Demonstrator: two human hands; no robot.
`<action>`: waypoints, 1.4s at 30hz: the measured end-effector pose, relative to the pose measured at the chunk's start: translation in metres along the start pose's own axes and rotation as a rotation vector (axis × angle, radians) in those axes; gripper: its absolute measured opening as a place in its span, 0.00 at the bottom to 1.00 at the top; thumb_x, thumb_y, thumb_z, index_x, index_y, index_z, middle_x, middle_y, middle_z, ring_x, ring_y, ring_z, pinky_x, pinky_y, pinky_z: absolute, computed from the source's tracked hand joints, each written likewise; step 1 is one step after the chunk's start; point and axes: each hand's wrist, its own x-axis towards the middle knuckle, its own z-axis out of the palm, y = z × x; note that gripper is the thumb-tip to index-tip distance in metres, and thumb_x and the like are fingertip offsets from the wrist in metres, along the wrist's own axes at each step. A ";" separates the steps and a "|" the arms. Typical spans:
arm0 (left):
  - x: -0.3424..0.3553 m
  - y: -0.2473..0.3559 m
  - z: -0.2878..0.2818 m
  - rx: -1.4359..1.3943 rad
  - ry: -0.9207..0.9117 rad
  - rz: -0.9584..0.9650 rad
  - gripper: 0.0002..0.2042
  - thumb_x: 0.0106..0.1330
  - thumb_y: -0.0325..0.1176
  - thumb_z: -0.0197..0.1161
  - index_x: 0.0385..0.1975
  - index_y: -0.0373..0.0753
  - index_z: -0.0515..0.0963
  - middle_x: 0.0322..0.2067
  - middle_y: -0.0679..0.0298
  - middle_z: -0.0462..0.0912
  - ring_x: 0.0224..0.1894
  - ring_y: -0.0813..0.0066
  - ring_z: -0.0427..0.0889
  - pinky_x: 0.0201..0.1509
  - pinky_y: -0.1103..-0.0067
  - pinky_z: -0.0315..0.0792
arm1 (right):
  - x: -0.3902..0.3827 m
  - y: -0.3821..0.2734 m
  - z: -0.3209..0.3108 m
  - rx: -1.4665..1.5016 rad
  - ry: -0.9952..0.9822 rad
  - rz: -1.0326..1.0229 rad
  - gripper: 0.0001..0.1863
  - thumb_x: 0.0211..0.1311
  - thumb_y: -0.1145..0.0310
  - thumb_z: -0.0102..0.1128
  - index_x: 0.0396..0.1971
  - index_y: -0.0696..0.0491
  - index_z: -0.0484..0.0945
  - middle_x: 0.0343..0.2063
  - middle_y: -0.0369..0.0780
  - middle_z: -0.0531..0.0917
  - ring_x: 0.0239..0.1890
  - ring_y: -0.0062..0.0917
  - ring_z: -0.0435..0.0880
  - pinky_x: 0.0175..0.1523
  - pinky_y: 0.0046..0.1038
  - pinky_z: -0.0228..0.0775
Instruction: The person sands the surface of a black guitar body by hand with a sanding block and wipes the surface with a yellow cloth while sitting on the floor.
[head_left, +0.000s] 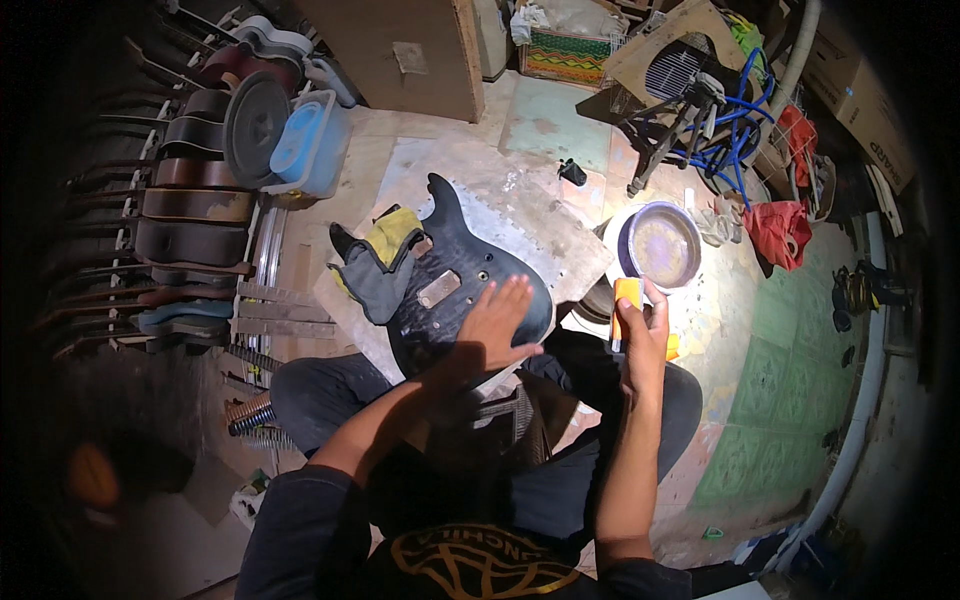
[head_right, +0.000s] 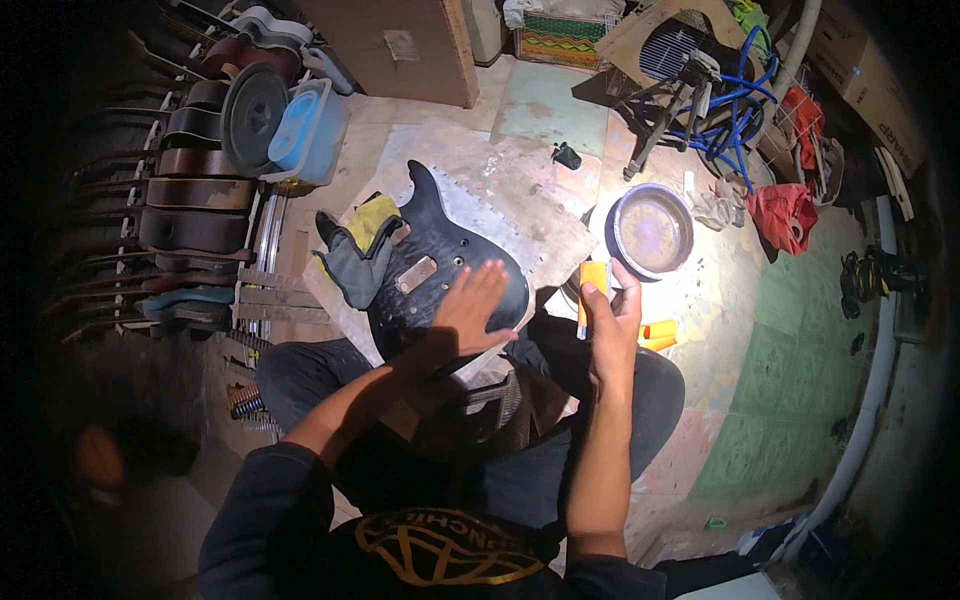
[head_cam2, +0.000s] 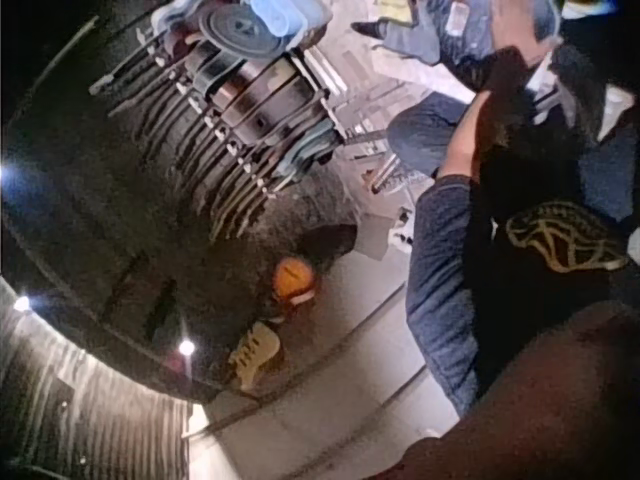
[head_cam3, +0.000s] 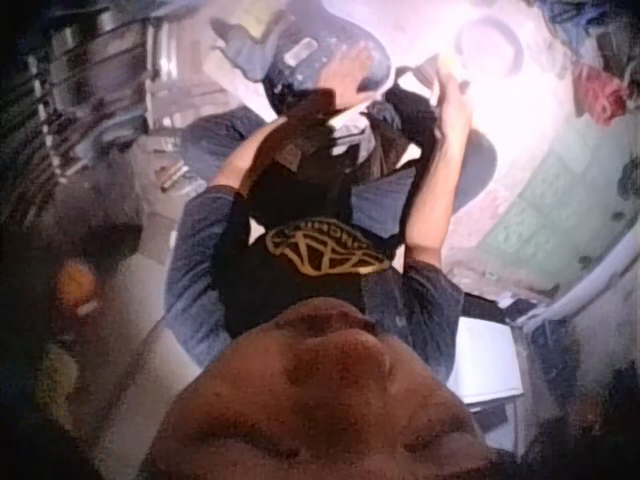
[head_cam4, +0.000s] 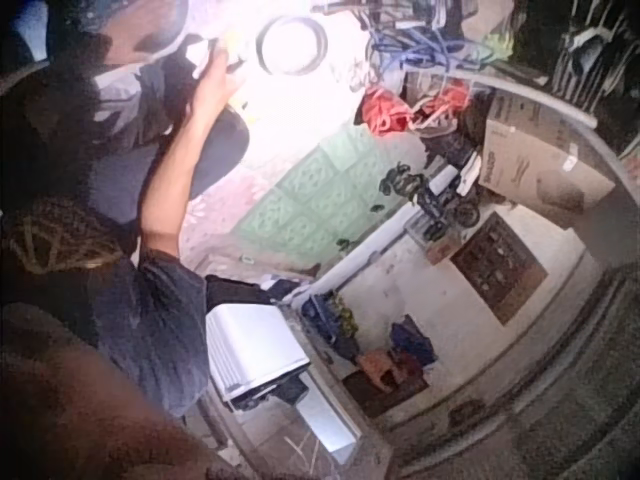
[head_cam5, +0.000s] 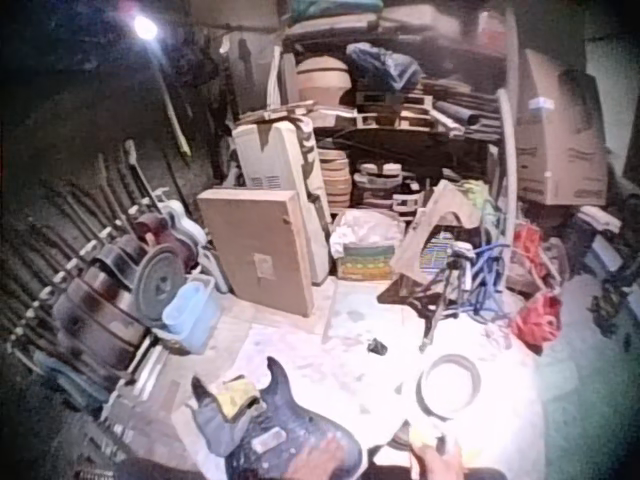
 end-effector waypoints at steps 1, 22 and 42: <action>0.005 -0.009 -0.002 0.041 0.075 -0.069 0.51 0.66 0.70 0.53 0.72 0.24 0.57 0.75 0.41 0.55 0.80 0.49 0.49 0.81 0.57 0.42 | 0.000 0.001 0.001 0.006 0.003 -0.015 0.27 0.68 0.70 0.63 0.65 0.55 0.70 0.42 0.39 0.80 0.45 0.20 0.80 0.52 0.23 0.72; 0.028 0.031 0.024 0.178 0.072 -0.092 0.41 0.69 0.58 0.55 0.72 0.29 0.62 0.74 0.48 0.60 0.79 0.56 0.53 0.81 0.56 0.43 | -0.004 -0.008 0.013 -0.095 -0.027 0.003 0.30 0.66 0.72 0.65 0.66 0.61 0.66 0.43 0.41 0.80 0.43 0.20 0.80 0.49 0.23 0.74; -0.024 0.056 0.023 -0.032 0.069 0.010 0.38 0.66 0.54 0.62 0.68 0.32 0.65 0.73 0.47 0.60 0.77 0.51 0.57 0.78 0.55 0.50 | -0.007 -0.007 0.013 -0.057 -0.059 -0.011 0.31 0.67 0.72 0.64 0.67 0.62 0.65 0.45 0.43 0.79 0.46 0.22 0.80 0.53 0.24 0.73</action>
